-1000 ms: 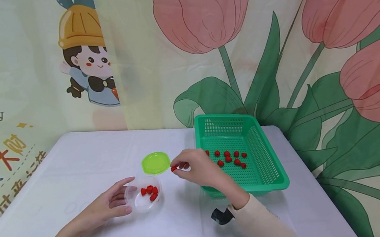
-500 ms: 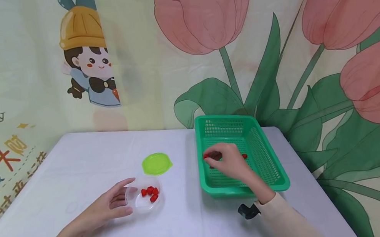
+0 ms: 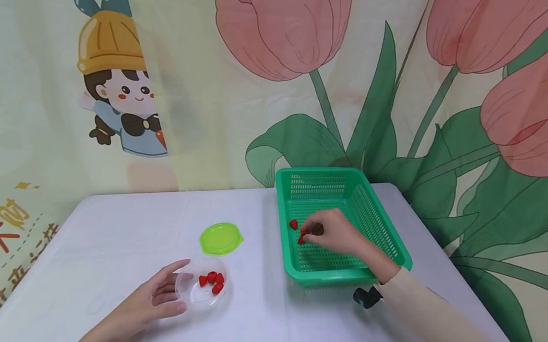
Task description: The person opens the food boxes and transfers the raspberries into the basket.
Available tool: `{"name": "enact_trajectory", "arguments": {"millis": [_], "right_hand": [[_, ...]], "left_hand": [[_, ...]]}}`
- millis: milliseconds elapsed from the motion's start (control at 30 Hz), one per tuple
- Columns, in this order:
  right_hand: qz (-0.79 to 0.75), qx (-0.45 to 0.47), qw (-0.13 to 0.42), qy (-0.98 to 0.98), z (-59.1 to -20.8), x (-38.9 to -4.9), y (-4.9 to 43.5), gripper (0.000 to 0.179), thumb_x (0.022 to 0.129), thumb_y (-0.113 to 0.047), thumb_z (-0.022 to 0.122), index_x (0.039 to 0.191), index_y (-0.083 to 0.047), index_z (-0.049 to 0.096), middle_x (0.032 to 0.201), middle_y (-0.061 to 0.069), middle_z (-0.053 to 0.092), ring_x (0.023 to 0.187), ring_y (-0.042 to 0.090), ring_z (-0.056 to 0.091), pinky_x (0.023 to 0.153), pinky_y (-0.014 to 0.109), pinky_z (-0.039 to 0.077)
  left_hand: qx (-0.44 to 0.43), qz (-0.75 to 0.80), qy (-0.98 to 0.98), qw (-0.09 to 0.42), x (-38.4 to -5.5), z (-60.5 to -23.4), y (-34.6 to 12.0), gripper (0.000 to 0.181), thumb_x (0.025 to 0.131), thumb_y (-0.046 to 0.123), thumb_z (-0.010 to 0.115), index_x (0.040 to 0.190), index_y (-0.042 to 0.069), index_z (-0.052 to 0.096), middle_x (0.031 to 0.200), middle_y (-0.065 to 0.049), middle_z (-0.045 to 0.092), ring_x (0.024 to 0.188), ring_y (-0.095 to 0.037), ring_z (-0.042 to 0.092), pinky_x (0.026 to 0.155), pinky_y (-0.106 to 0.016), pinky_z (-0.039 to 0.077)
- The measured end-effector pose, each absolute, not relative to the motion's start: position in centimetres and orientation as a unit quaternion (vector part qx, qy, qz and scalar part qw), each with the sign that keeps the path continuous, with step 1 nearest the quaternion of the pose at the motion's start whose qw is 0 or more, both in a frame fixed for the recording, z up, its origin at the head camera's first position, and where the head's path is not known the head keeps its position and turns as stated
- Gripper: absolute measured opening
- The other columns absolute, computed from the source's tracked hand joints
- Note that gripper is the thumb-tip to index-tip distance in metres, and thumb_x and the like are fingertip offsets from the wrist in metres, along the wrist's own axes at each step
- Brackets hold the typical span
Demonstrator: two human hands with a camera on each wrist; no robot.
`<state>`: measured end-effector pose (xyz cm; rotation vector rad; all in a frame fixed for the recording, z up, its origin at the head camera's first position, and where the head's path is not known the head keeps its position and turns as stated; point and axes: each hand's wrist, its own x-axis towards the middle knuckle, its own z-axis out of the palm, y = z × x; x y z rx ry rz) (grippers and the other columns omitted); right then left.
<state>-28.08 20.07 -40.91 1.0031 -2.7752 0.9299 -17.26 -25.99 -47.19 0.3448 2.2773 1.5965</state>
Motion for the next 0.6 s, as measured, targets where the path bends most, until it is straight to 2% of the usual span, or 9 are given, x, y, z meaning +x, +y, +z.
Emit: {"name": "enact_trajectory", "arguments": {"millis": [600], "right_hand": [[0.253, 0.392, -0.035, -0.884, -42.3, -29.0, 20.0, 0.013, 0.094, -0.006, 0.08, 0.107, -0.004, 0.082, 0.1, 0.001, 0.081, 0.087, 0.007, 0.074, 0.077, 0.026, 0.061]], "left_hand": [[0.128, 0.57, 0.795, 0.165, -17.3, -47.2, -26.0, 0.087, 0.093, 0.025, 0.084, 0.165, 0.025, 0.035, 0.155, -0.018, 0.047, 0.137, -0.034, 0.053, 0.103, -0.018, 0.049]]}}
